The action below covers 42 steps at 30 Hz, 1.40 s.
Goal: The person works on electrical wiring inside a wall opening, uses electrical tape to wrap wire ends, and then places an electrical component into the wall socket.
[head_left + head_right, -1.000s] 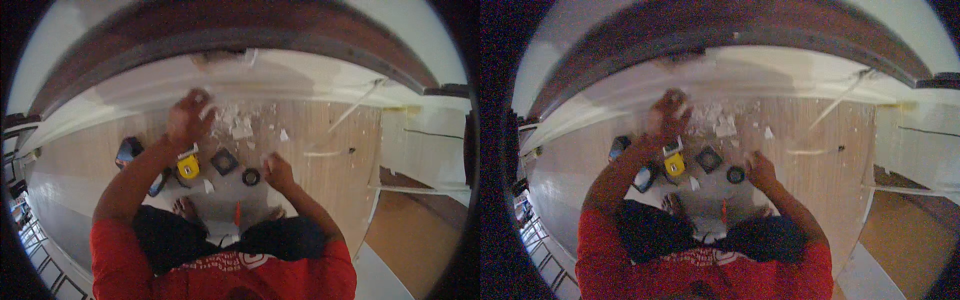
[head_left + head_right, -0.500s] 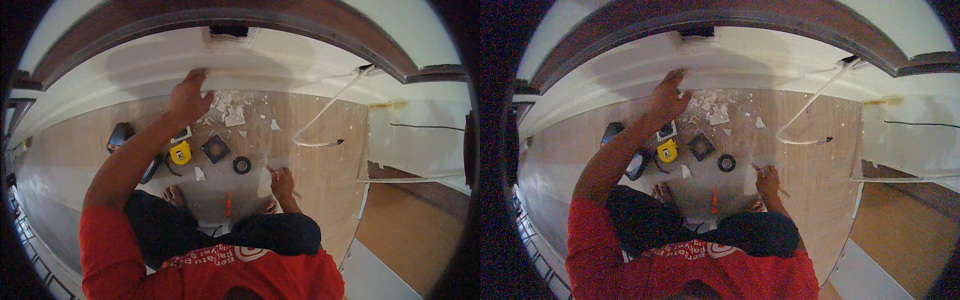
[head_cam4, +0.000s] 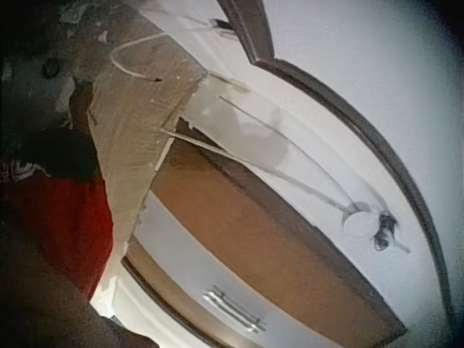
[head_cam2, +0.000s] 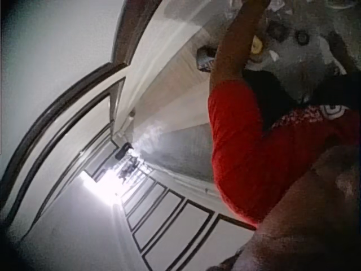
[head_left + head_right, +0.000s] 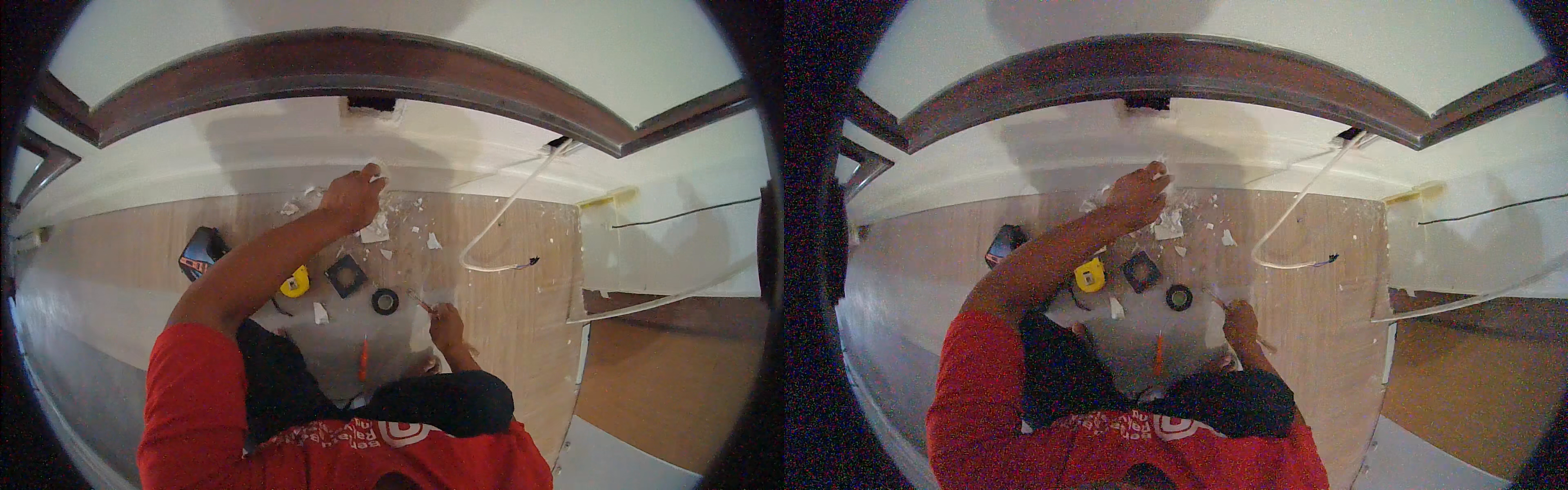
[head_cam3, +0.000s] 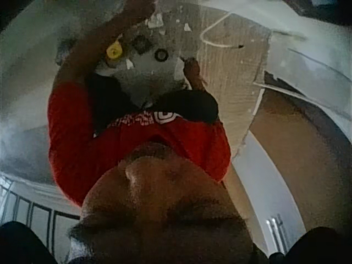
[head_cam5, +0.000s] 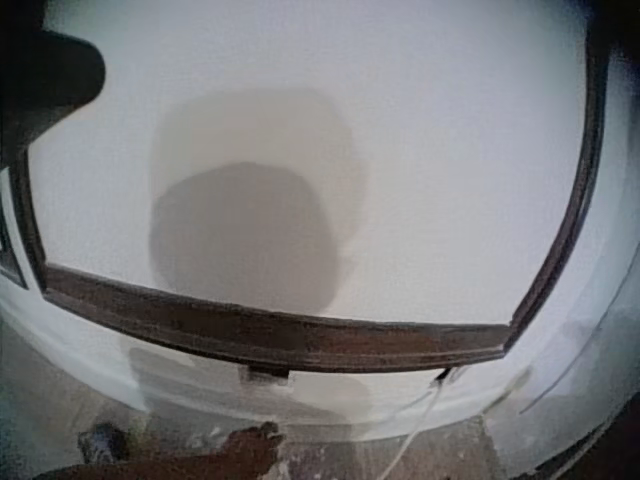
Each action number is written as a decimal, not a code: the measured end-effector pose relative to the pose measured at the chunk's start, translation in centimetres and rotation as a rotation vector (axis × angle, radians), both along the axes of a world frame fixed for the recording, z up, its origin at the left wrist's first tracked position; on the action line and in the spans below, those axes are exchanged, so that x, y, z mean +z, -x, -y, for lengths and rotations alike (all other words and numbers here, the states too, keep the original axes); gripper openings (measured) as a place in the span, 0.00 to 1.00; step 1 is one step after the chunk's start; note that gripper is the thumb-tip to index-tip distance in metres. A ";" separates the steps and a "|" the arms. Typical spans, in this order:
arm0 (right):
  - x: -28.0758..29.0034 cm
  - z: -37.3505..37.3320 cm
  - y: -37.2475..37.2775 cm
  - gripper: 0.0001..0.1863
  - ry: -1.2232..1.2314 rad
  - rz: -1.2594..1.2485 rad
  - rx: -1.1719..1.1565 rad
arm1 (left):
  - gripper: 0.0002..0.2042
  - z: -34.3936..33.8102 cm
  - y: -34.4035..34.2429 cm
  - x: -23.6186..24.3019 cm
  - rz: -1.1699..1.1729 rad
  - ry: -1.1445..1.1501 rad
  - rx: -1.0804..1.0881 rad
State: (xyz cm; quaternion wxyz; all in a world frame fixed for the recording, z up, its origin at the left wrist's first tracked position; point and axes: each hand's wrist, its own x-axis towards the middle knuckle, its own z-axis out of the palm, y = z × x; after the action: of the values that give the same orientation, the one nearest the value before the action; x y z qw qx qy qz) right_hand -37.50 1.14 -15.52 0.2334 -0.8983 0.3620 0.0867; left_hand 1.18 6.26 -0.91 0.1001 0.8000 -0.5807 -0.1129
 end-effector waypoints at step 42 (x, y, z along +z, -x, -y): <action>2.7 -4.1 -12.5 0.20 0.091 0.380 0.351 | 0.17 -3.3 0.6 -1.3 -0.031 -0.164 -0.387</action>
State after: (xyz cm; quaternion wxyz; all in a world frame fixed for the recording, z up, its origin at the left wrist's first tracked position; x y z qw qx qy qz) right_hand -25.02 5.28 -12.80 0.2378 -0.9571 0.1539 -0.0610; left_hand 0.59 9.58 -2.23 0.0200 0.6774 -0.7107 -0.1890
